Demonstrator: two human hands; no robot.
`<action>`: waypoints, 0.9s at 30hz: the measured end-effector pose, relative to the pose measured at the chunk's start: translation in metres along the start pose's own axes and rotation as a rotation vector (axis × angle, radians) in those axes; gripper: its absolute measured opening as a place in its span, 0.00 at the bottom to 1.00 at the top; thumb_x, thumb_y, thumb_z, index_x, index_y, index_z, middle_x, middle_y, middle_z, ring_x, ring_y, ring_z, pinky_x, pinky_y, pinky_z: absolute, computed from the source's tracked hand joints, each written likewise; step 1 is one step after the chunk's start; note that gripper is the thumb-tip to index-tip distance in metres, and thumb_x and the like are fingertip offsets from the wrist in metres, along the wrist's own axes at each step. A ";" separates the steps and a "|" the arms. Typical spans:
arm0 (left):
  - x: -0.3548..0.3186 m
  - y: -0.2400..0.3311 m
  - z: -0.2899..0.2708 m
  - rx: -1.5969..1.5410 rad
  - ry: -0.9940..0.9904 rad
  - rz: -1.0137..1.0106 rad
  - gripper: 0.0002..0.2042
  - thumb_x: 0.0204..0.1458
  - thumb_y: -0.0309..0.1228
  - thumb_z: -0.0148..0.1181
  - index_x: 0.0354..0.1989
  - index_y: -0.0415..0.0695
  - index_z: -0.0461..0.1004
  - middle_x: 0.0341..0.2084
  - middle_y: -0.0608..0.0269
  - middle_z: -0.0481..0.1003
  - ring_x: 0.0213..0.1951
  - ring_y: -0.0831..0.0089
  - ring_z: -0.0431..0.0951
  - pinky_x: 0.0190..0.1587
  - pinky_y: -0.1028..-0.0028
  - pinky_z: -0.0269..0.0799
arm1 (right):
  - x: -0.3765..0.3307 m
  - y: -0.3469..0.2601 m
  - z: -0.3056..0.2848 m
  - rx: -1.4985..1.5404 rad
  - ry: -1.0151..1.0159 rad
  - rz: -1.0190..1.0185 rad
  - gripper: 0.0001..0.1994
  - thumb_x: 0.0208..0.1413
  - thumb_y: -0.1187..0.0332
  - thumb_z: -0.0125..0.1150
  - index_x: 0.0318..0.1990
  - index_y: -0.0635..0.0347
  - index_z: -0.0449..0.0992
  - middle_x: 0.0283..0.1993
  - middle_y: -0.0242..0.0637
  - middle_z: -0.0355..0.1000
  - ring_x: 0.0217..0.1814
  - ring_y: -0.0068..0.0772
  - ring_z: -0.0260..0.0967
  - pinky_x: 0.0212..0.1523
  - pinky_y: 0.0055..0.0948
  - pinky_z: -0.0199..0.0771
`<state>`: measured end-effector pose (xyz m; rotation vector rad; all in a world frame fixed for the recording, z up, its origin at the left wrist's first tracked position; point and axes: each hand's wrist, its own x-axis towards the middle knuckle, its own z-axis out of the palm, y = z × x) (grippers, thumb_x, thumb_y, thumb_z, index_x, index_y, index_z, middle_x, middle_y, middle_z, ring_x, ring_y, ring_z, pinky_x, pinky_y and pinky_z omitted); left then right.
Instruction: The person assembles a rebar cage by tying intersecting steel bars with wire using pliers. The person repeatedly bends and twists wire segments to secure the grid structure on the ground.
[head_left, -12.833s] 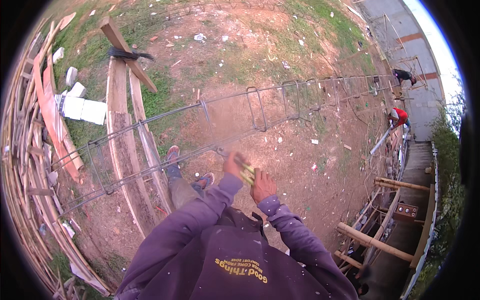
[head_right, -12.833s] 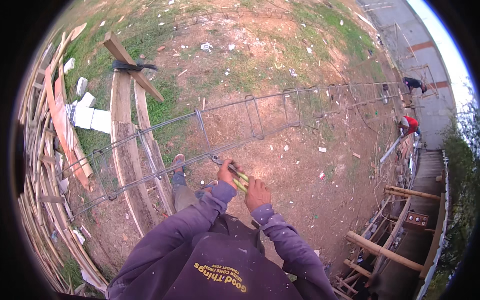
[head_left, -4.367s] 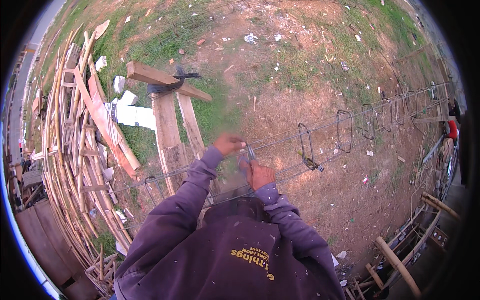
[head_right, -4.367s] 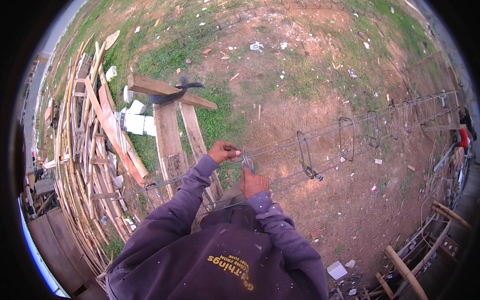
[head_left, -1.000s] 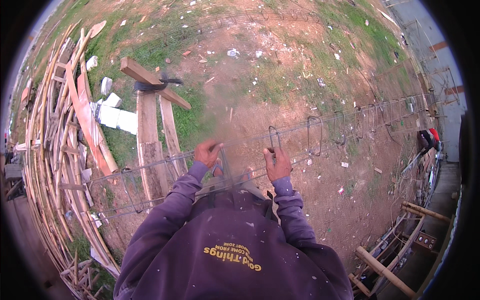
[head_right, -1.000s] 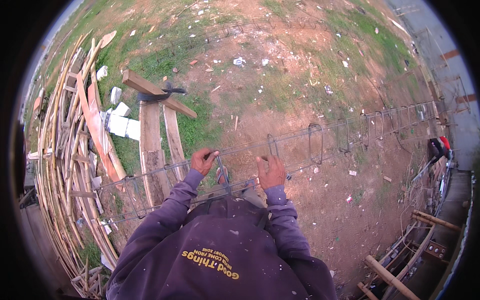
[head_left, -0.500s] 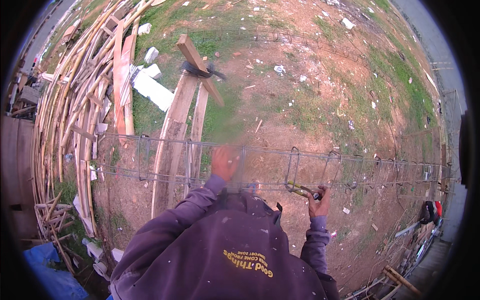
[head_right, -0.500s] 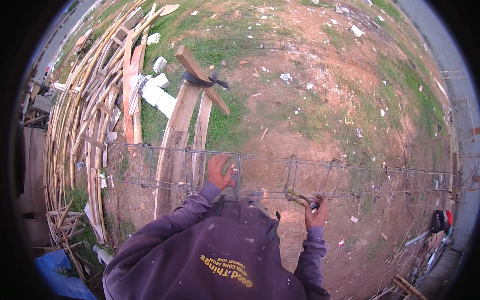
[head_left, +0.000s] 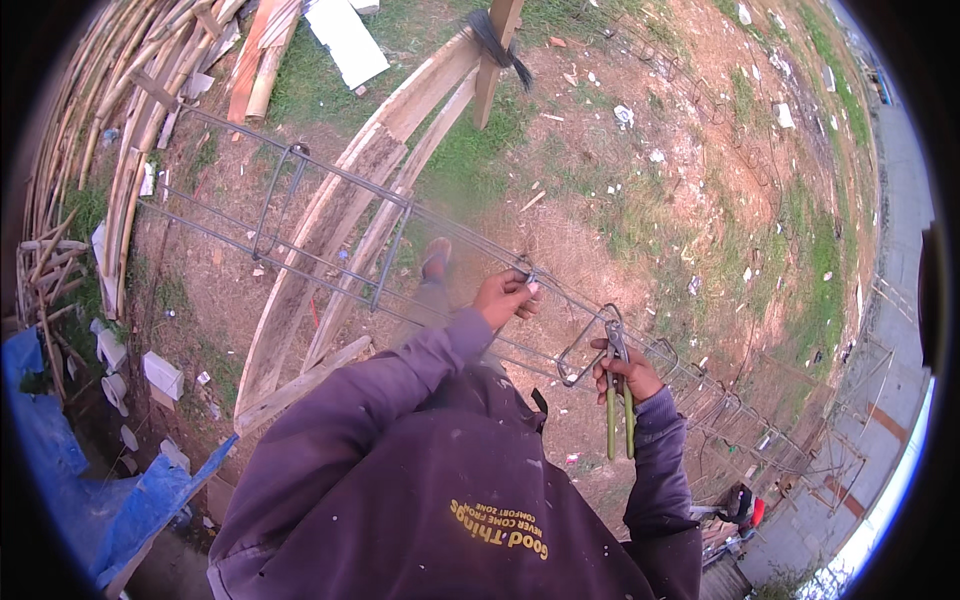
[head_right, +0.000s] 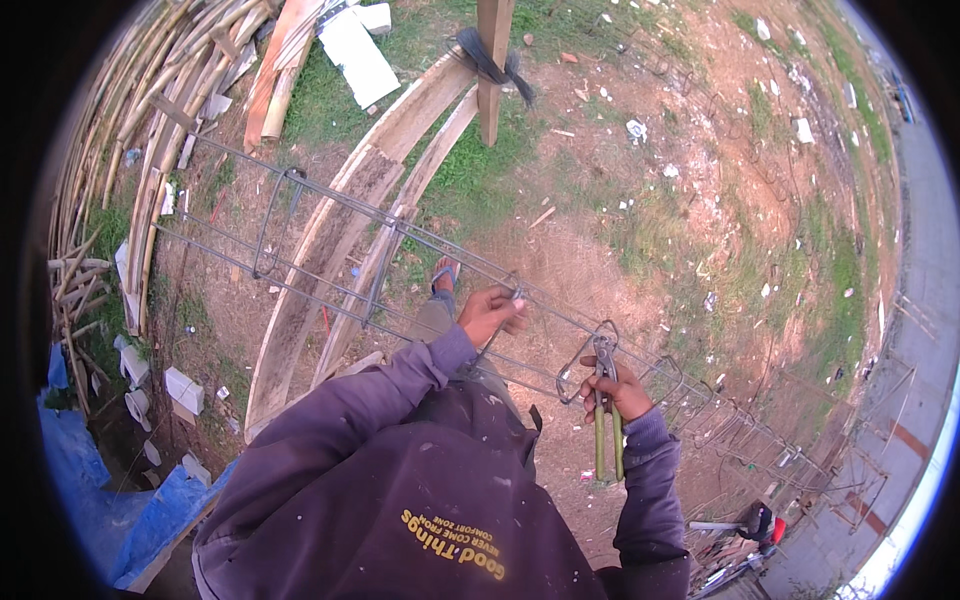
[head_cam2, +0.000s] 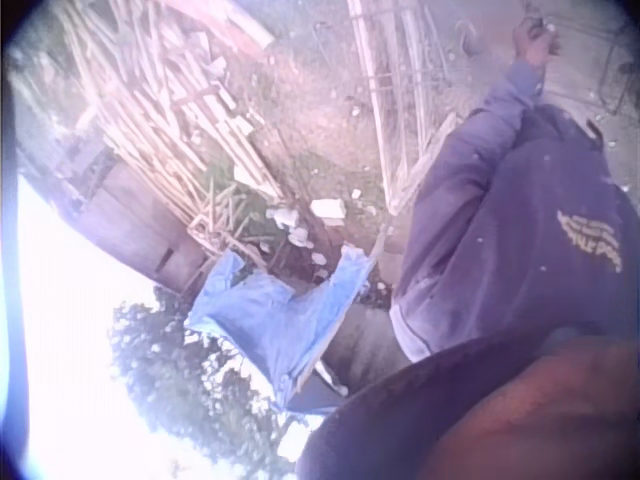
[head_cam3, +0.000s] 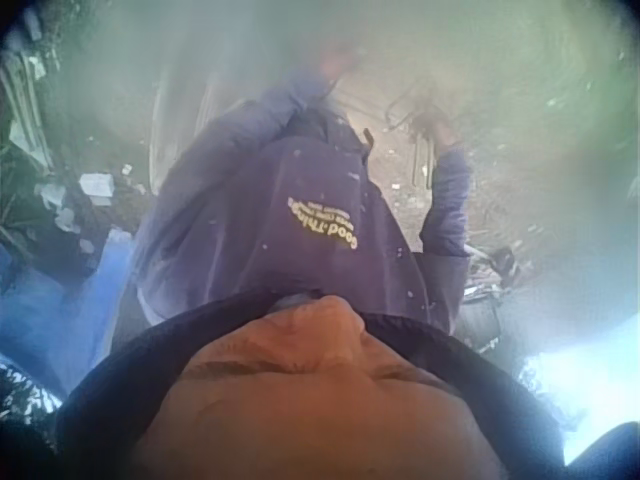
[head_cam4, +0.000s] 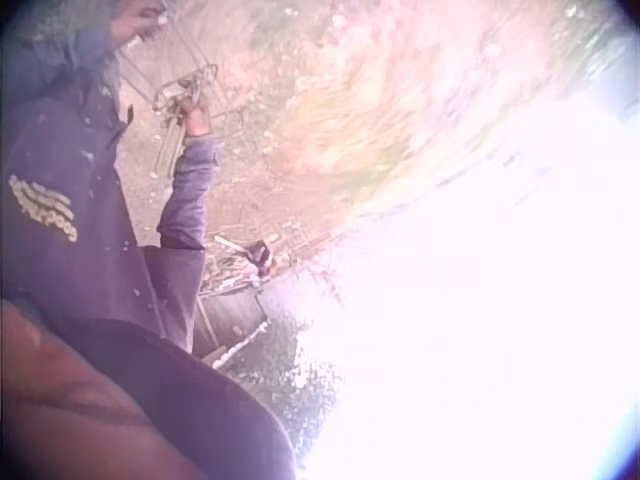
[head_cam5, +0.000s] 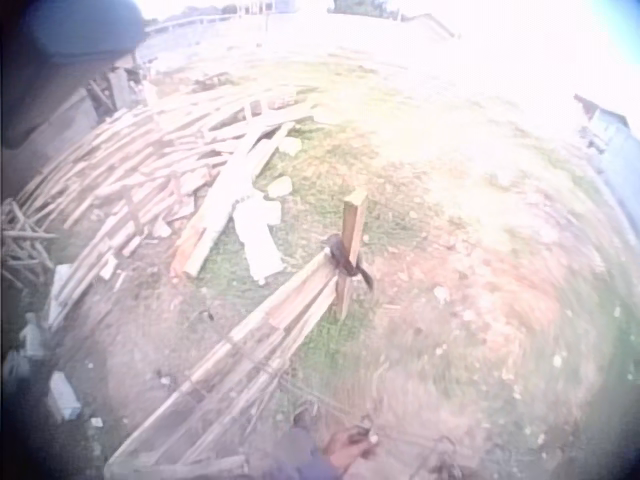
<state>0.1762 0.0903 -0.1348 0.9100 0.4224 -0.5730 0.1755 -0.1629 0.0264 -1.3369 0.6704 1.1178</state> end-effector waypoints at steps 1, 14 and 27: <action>0.000 0.001 -0.002 -0.003 0.002 -0.031 0.14 0.57 0.32 0.57 0.44 0.33 0.70 0.33 0.53 0.77 0.30 0.68 0.80 0.30 0.73 0.77 | 0.015 -0.010 -0.001 -0.052 -0.066 0.066 0.23 0.57 0.74 0.50 0.61 0.62 0.59 0.33 0.39 0.71 0.32 0.35 0.73 0.25 0.35 0.78; 0.005 0.022 -0.017 -0.019 -0.106 -0.144 0.16 0.56 0.31 0.59 0.41 0.27 0.69 0.28 0.54 0.77 0.24 0.71 0.79 0.24 0.76 0.76 | 0.165 -0.139 0.053 -1.766 -0.426 0.274 0.22 0.50 0.71 0.53 0.55 0.58 0.62 0.35 0.54 0.73 0.41 0.57 0.73 0.39 0.48 0.70; 0.007 0.025 -0.019 0.047 -0.127 -0.182 0.13 0.56 0.29 0.57 0.46 0.32 0.72 0.26 0.62 0.74 0.24 0.76 0.78 0.26 0.77 0.73 | 0.160 -0.162 0.113 -2.191 -0.429 0.337 0.13 0.54 0.65 0.54 0.45 0.58 0.70 0.32 0.50 0.75 0.38 0.55 0.74 0.39 0.49 0.71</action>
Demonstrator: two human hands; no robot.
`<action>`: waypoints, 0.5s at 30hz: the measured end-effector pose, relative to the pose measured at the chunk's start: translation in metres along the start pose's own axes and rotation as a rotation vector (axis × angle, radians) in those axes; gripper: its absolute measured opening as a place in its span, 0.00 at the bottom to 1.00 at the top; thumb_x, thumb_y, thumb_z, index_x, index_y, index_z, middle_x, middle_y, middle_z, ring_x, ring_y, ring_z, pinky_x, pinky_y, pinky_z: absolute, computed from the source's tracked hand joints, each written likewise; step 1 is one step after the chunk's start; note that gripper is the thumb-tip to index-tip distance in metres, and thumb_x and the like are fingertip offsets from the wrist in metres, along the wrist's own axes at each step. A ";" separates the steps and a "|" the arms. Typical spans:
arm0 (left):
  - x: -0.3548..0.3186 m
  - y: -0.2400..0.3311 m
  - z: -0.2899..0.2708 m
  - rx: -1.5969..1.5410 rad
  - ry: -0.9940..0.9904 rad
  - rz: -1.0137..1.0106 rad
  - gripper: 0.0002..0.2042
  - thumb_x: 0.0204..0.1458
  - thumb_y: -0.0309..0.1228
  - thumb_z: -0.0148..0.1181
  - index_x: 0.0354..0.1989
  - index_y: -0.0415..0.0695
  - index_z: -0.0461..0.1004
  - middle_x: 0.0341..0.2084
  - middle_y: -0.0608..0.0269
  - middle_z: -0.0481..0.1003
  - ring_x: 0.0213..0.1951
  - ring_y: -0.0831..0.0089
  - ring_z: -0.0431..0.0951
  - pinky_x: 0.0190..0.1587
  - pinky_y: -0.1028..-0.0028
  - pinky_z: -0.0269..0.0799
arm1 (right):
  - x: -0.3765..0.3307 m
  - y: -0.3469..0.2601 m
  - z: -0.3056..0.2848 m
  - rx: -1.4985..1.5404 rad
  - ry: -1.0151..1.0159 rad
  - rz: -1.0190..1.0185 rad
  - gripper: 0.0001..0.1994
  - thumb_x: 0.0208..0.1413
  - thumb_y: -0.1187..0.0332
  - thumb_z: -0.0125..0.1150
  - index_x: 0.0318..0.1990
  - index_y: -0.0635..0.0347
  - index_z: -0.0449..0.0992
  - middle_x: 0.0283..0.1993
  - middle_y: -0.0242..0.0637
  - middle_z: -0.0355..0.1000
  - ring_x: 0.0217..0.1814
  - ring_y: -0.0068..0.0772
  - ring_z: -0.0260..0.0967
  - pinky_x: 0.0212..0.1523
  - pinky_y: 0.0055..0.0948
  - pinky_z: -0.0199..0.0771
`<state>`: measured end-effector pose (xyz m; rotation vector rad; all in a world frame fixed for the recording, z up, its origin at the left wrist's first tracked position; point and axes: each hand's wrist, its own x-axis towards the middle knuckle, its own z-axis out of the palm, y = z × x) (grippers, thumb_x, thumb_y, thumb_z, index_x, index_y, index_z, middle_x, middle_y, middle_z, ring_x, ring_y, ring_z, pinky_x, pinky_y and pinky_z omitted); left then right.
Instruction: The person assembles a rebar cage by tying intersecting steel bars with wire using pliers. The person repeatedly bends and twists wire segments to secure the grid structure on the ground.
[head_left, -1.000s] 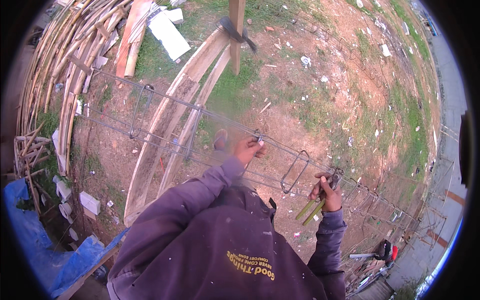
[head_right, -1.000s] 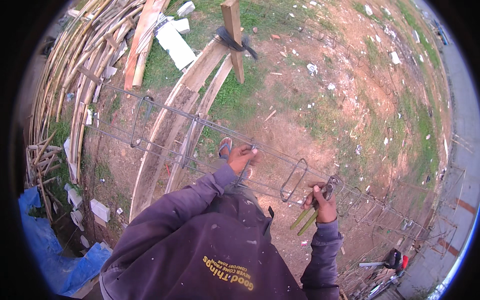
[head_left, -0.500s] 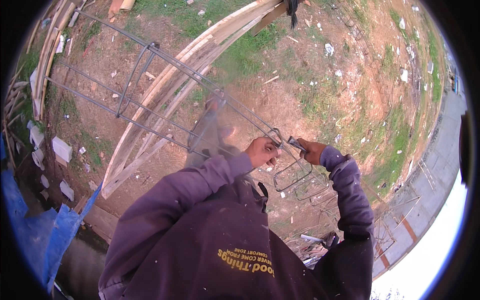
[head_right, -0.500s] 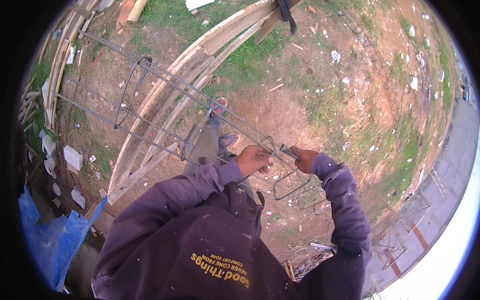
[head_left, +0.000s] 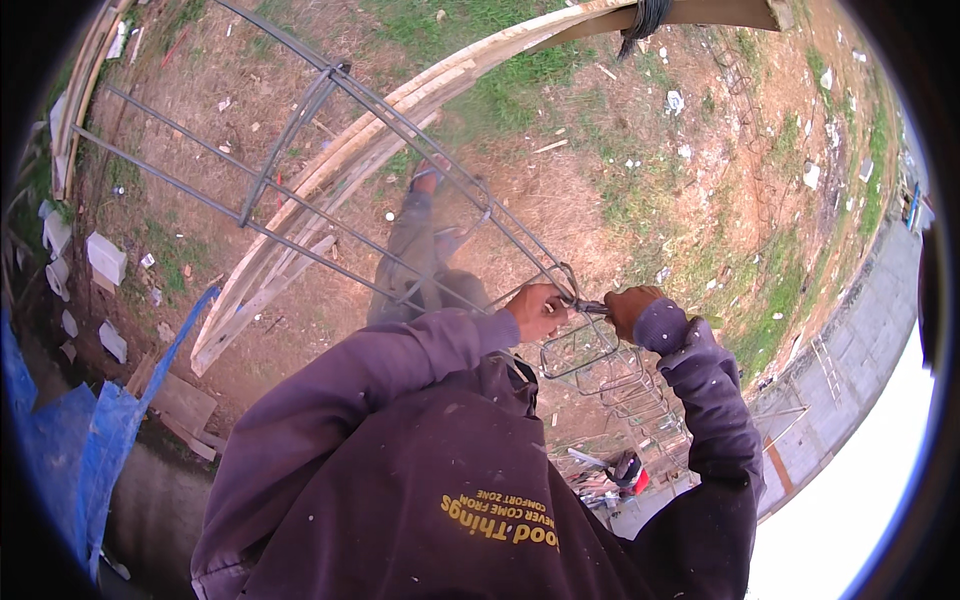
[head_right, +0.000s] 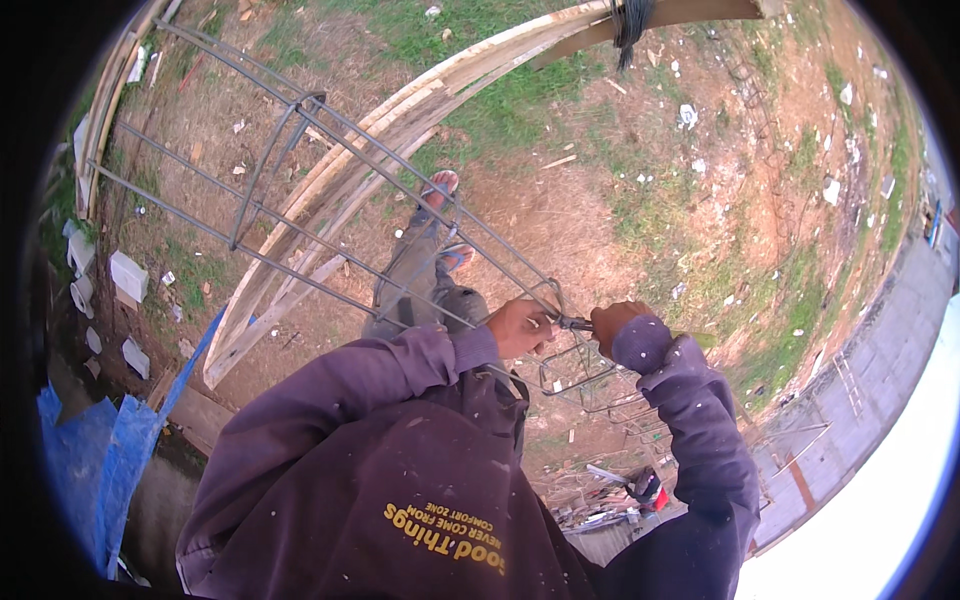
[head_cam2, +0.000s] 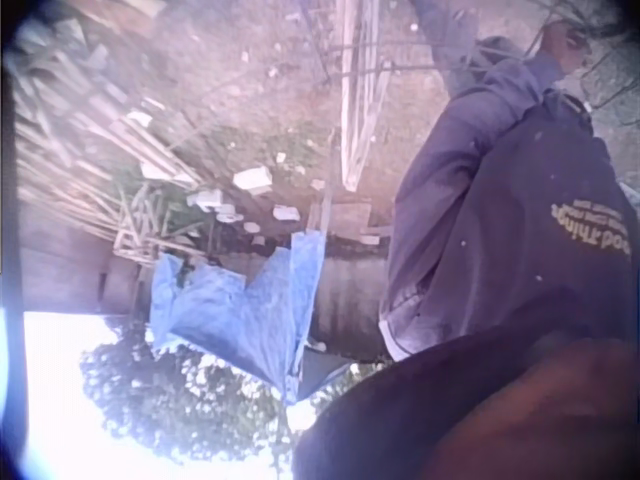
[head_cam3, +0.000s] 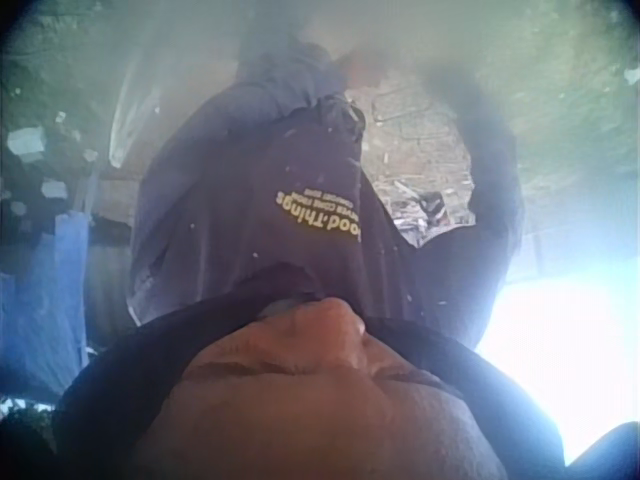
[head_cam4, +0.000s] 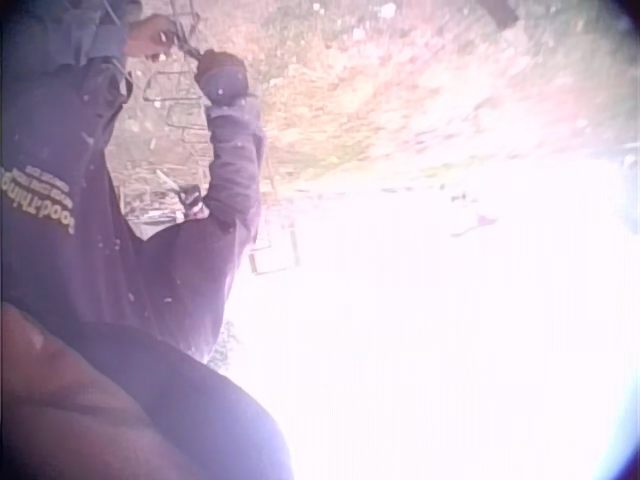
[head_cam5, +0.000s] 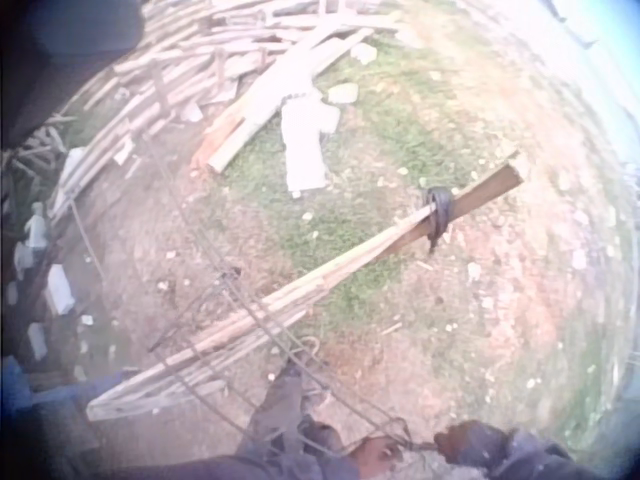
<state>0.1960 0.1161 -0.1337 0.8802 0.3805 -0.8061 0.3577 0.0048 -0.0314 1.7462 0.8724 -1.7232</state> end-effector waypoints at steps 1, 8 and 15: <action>0.000 0.000 -0.001 -0.013 -0.016 -0.016 0.13 0.57 0.28 0.57 0.45 0.32 0.72 0.26 0.62 0.74 0.25 0.76 0.78 0.26 0.77 0.74 | -0.003 -0.001 0.003 0.009 0.043 -0.001 0.12 0.56 0.63 0.54 0.43 0.59 0.70 0.31 0.50 0.74 0.38 0.55 0.74 0.39 0.49 0.71; 0.007 -0.007 -0.015 -0.067 -0.164 0.023 0.10 0.58 0.25 0.51 0.43 0.32 0.72 0.31 0.57 0.77 0.28 0.74 0.79 0.30 0.75 0.76 | -0.014 -0.018 0.055 0.356 0.304 0.141 0.14 0.58 0.57 0.52 0.37 0.60 0.72 0.30 0.57 0.74 0.36 0.58 0.73 0.38 0.51 0.72; 0.008 -0.006 -0.020 -0.019 -0.212 0.030 0.10 0.57 0.25 0.50 0.42 0.30 0.73 0.31 0.55 0.77 0.29 0.72 0.79 0.32 0.74 0.77 | 0.006 -0.047 0.112 0.719 0.543 0.320 0.13 0.55 0.57 0.55 0.36 0.57 0.74 0.27 0.54 0.73 0.33 0.61 0.72 0.34 0.53 0.72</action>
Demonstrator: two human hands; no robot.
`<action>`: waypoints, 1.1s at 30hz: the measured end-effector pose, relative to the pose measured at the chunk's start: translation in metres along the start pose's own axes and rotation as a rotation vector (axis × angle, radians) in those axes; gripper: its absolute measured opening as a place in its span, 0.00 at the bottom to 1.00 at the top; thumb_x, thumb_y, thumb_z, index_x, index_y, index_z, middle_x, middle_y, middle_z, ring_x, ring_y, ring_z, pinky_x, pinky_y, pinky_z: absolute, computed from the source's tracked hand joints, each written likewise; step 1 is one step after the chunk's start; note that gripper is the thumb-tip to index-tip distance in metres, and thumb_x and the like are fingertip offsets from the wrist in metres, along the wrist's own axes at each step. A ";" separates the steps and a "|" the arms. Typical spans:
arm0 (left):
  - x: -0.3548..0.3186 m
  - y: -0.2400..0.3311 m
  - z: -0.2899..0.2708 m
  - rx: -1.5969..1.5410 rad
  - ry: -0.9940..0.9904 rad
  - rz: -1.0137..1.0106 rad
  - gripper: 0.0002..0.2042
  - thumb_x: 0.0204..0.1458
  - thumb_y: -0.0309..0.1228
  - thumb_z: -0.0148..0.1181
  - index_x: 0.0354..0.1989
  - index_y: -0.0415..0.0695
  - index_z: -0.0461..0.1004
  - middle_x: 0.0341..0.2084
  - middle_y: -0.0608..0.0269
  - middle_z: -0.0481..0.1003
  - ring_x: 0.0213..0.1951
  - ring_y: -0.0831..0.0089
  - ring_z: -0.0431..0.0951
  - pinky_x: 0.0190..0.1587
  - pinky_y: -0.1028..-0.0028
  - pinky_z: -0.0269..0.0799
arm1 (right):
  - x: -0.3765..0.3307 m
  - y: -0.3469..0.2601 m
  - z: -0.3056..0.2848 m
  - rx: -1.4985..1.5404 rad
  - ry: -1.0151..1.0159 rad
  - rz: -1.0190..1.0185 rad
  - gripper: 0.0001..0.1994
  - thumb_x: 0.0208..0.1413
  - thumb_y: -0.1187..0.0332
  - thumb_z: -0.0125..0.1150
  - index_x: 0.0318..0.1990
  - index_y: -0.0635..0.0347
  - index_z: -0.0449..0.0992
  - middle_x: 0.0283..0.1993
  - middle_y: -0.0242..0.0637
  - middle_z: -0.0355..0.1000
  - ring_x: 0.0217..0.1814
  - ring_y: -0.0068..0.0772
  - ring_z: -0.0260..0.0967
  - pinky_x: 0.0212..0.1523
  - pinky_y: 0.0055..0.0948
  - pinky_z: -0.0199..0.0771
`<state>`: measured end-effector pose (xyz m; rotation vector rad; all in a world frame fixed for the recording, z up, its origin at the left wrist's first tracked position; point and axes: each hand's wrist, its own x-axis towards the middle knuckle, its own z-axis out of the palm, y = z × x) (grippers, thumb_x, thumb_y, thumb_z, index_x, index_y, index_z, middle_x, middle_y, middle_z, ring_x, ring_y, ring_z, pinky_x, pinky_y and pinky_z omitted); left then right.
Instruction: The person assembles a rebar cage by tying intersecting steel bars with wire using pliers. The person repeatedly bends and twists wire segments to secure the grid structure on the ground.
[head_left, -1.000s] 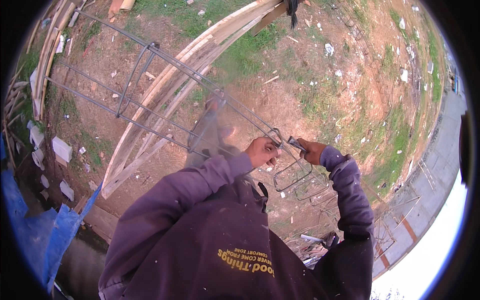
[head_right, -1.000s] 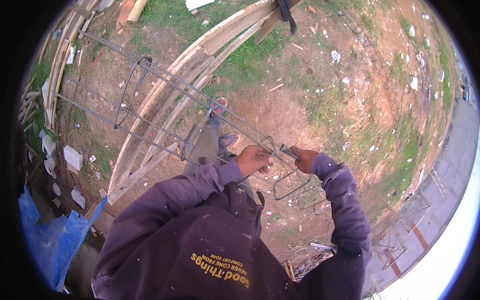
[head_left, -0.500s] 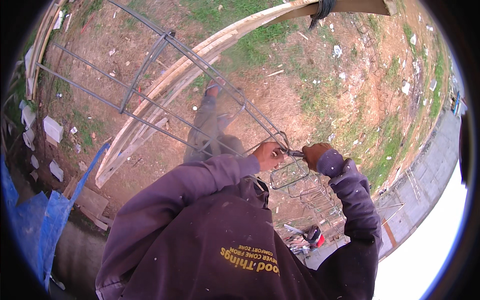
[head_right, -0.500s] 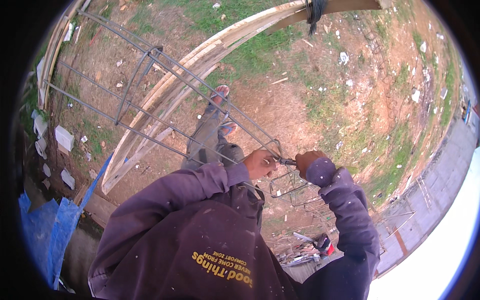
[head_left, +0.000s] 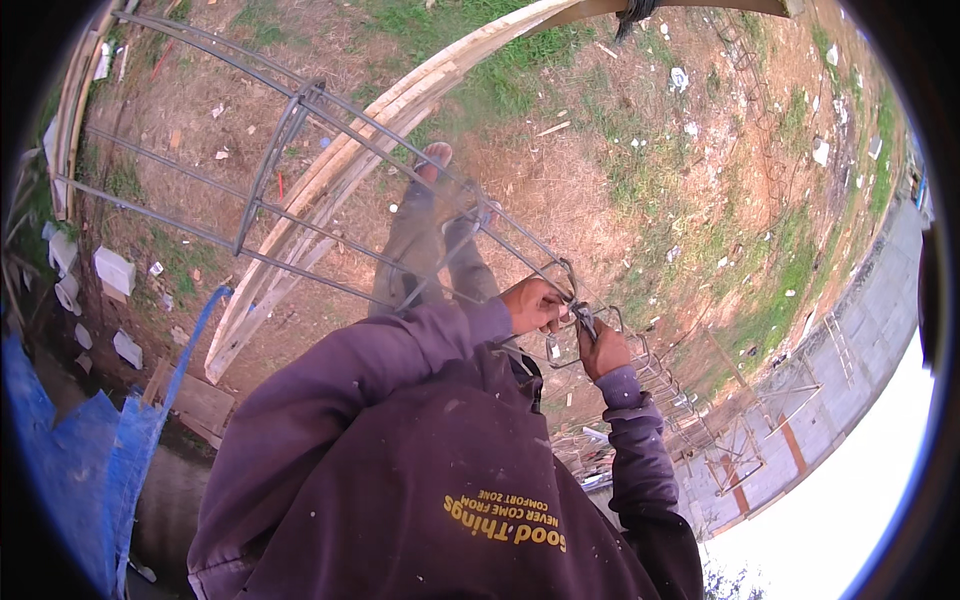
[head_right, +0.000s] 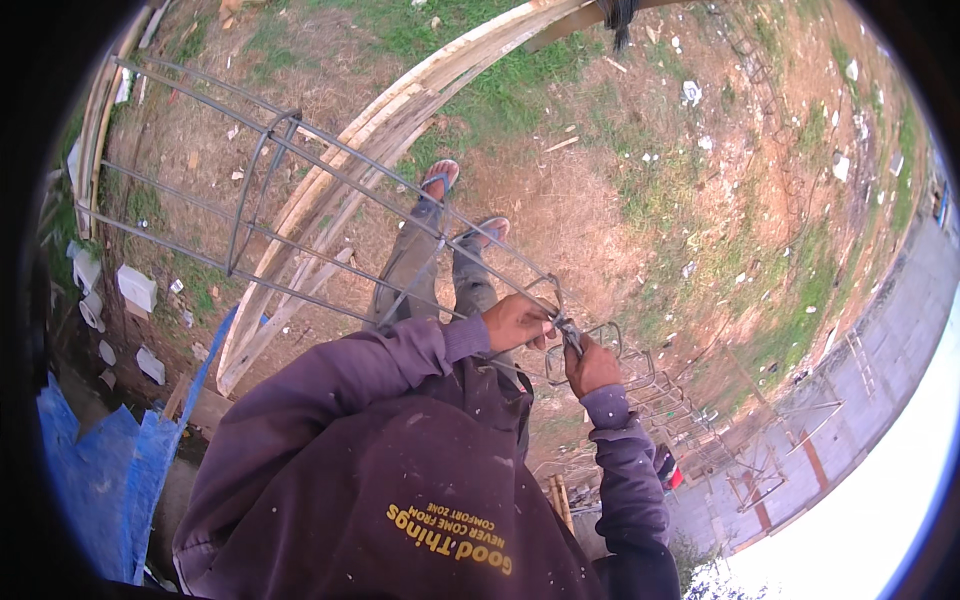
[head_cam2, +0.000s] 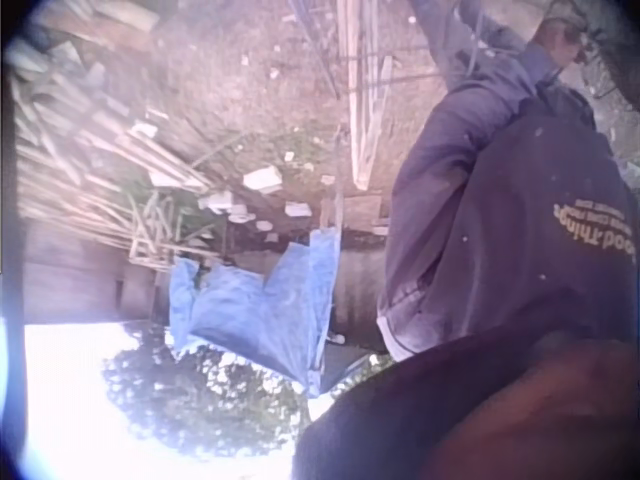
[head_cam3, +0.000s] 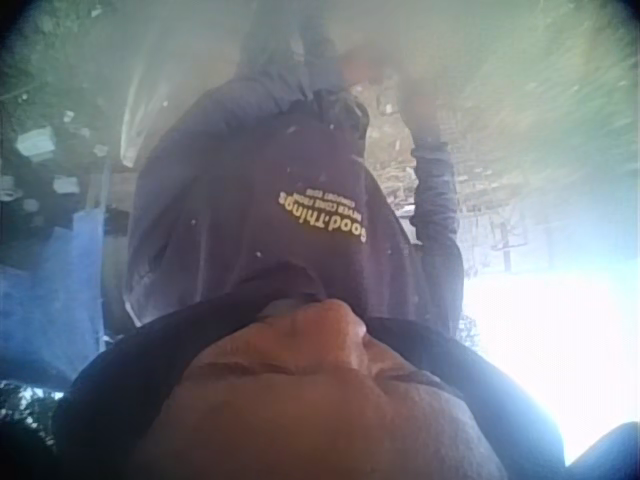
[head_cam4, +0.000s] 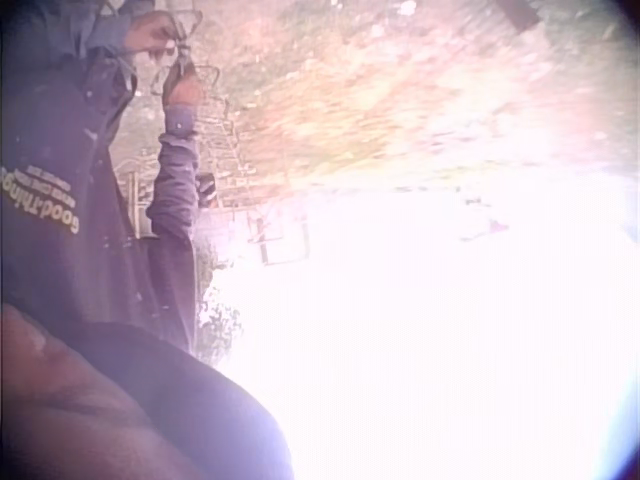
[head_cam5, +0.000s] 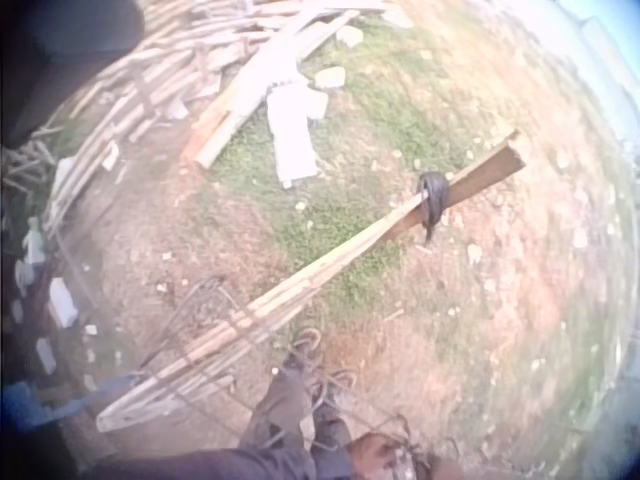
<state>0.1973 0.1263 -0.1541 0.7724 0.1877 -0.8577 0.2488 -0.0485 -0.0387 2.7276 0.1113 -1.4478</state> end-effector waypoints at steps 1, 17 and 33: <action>0.000 0.001 0.000 -0.008 0.002 -0.006 0.10 0.57 0.25 0.50 0.42 0.30 0.73 0.31 0.55 0.77 0.30 0.72 0.79 0.32 0.73 0.77 | -0.001 0.000 0.005 0.044 0.001 0.019 0.13 0.55 0.57 0.56 0.36 0.57 0.74 0.28 0.55 0.74 0.33 0.61 0.72 0.34 0.53 0.72; 0.001 0.000 0.007 0.036 0.070 0.012 0.11 0.58 0.26 0.51 0.42 0.28 0.72 0.29 0.56 0.76 0.27 0.74 0.78 0.32 0.75 0.75 | 0.011 0.014 -0.049 0.867 -0.776 0.205 0.17 0.47 0.66 0.68 0.40 0.63 0.68 0.19 0.40 0.70 0.17 0.35 0.70 0.16 0.34 0.69; 0.005 0.000 0.002 0.085 0.113 -0.015 0.10 0.57 0.27 0.54 0.36 0.30 0.74 0.26 0.56 0.78 0.25 0.74 0.79 0.29 0.75 0.74 | -0.020 0.001 -0.022 0.882 -0.415 0.277 0.26 0.62 0.44 0.45 0.37 0.64 0.71 0.20 0.37 0.69 0.20 0.38 0.71 0.20 0.38 0.71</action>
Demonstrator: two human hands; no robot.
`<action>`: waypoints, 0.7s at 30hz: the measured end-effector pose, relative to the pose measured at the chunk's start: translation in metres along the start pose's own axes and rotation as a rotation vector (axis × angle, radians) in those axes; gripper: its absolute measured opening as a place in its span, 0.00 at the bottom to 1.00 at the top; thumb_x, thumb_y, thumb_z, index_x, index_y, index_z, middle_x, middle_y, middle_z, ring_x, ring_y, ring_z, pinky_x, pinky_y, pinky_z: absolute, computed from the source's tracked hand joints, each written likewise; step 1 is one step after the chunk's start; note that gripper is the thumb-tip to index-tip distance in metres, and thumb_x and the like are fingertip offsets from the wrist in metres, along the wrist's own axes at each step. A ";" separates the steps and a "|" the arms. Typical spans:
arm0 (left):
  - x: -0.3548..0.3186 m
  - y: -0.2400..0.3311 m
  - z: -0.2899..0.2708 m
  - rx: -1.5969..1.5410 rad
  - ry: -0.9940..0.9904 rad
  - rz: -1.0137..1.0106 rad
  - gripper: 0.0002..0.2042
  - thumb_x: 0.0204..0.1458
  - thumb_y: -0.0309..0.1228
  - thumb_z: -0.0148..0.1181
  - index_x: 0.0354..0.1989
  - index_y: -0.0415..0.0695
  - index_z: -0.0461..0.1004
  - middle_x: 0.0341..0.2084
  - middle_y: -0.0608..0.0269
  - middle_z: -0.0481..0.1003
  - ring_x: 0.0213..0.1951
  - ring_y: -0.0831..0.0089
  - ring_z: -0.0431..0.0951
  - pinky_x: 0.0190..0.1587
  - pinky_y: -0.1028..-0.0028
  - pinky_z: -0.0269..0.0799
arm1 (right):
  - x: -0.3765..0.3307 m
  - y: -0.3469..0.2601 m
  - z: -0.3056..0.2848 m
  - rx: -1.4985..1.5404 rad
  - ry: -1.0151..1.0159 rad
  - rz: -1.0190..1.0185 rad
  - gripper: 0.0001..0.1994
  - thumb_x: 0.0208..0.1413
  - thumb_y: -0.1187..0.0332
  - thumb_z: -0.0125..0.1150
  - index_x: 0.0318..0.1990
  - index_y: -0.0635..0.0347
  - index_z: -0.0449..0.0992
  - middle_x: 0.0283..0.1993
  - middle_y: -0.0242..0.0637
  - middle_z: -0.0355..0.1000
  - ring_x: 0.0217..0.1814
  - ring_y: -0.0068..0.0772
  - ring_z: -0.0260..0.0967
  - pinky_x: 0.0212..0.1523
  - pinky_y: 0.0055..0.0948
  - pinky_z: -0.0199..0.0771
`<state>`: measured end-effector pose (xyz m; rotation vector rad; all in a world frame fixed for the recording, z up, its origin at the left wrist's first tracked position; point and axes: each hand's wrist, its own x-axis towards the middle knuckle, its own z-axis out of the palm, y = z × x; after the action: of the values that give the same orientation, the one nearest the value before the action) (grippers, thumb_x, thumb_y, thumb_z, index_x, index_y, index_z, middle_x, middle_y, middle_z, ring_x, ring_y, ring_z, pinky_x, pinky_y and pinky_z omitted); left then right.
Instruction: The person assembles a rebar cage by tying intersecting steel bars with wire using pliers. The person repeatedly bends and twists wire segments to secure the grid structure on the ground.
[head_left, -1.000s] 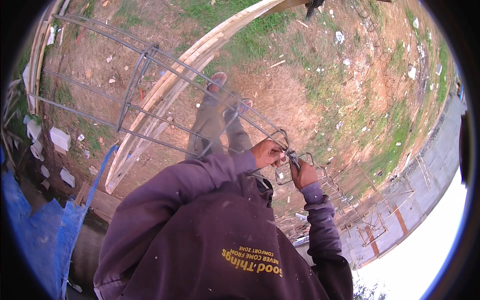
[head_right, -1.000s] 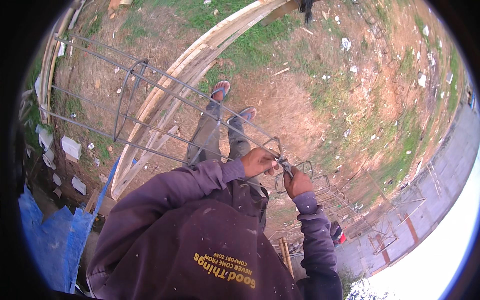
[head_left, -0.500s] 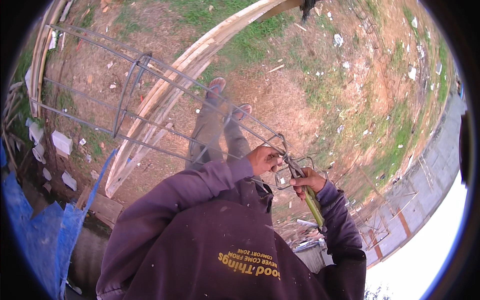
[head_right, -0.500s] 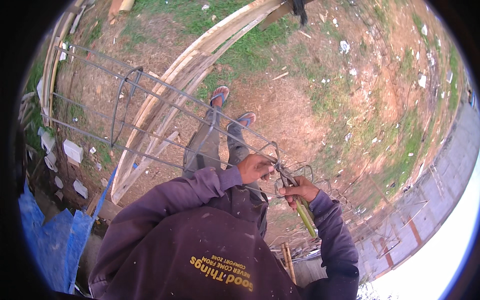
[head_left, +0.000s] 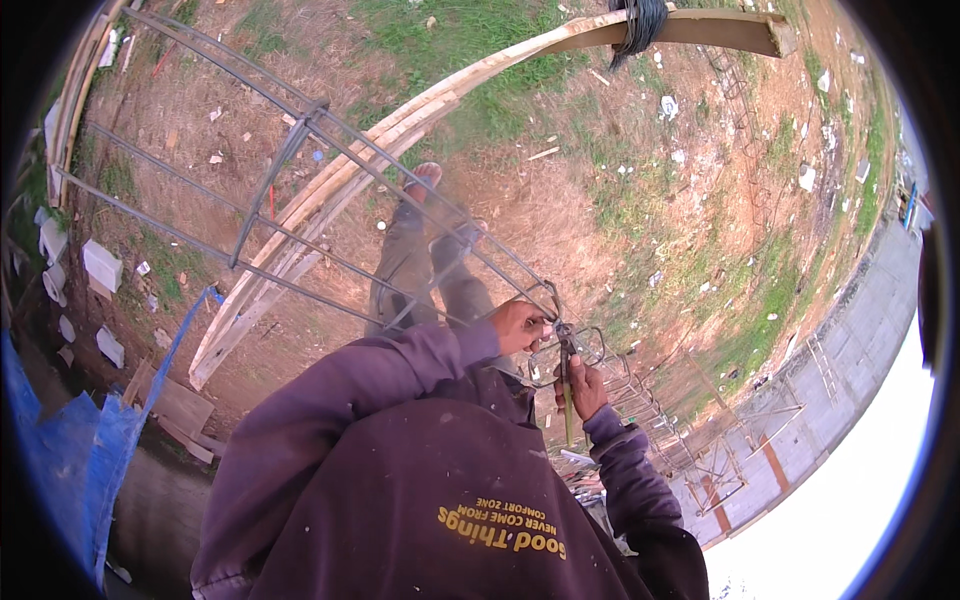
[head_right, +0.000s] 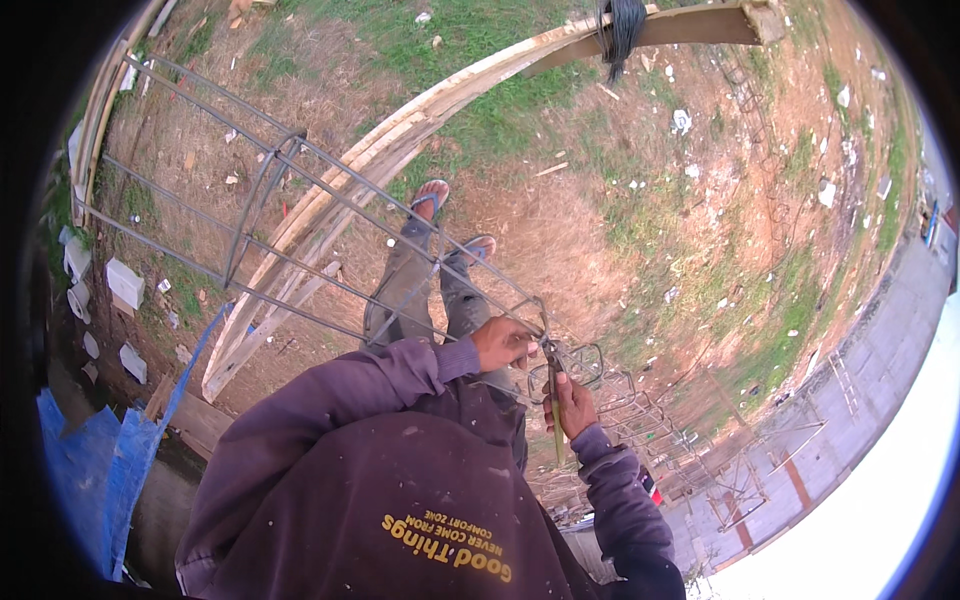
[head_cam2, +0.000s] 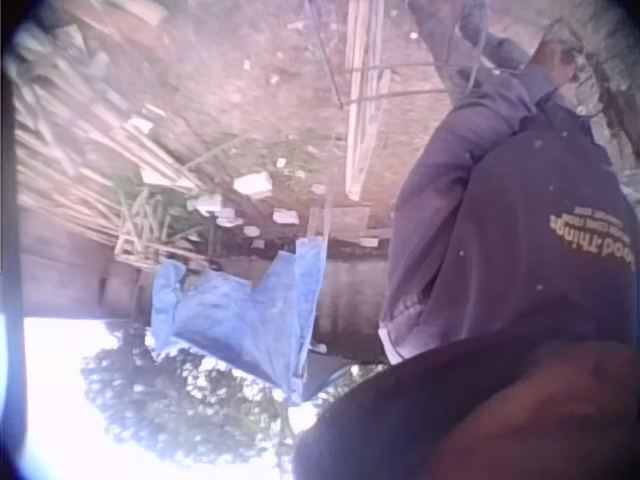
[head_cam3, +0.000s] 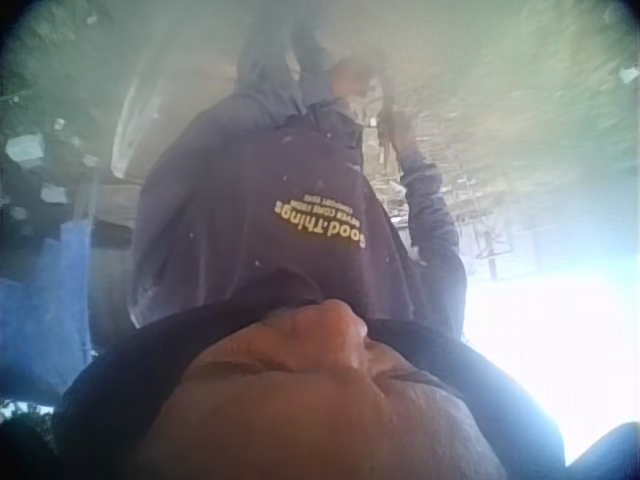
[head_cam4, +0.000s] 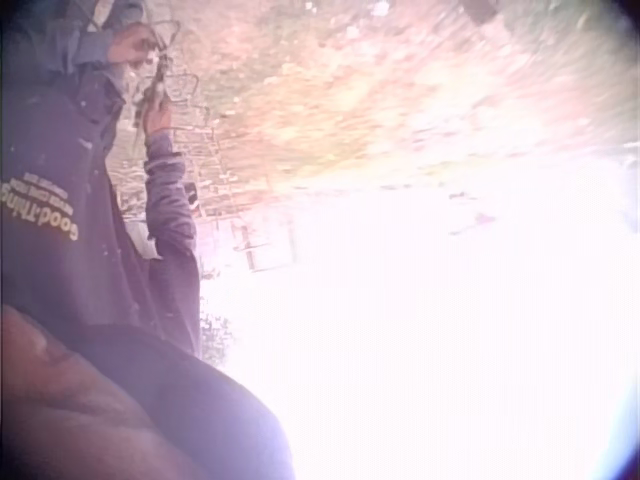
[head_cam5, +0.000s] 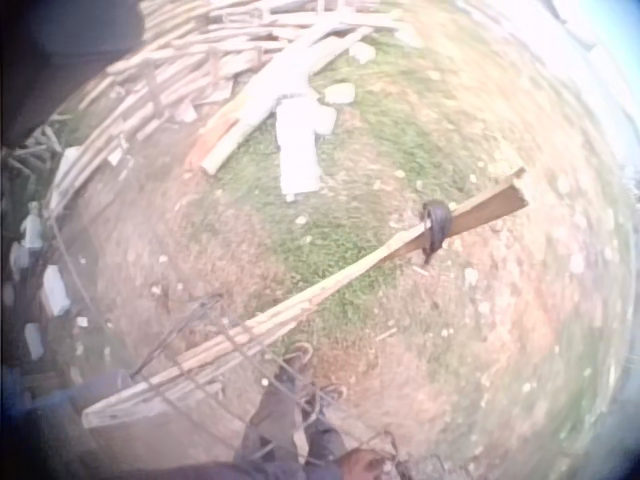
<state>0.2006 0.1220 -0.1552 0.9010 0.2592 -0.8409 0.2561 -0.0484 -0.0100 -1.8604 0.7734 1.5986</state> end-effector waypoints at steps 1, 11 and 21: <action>-0.001 0.001 0.000 0.026 -0.008 -0.003 0.10 0.57 0.27 0.54 0.36 0.30 0.74 0.26 0.56 0.78 0.25 0.74 0.79 0.29 0.75 0.74 | 0.001 0.003 -0.003 0.154 -0.111 0.122 0.27 0.62 0.43 0.45 0.36 0.65 0.71 0.20 0.35 0.69 0.19 0.35 0.71 0.19 0.36 0.71; -0.001 0.000 0.003 -0.020 -0.009 0.048 0.10 0.56 0.28 0.55 0.36 0.31 0.74 0.25 0.58 0.77 0.27 0.74 0.80 0.29 0.75 0.75 | -0.002 -0.056 -0.072 -0.657 -0.369 0.044 0.24 0.42 0.55 0.71 0.36 0.66 0.69 0.22 0.42 0.71 0.27 0.42 0.74 0.33 0.39 0.73; 0.001 -0.003 0.000 -0.018 -0.005 0.022 0.11 0.56 0.29 0.55 0.37 0.30 0.74 0.22 0.58 0.77 0.25 0.74 0.79 0.27 0.75 0.76 | -0.010 -0.057 -0.082 -0.308 -0.309 0.255 0.27 0.62 0.44 0.46 0.35 0.65 0.71 0.23 0.41 0.72 0.21 0.36 0.72 0.22 0.33 0.74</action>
<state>0.1992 0.1199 -0.1576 0.8835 0.2513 -0.8190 0.3516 -0.0695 0.0130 -1.7017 0.6752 2.2104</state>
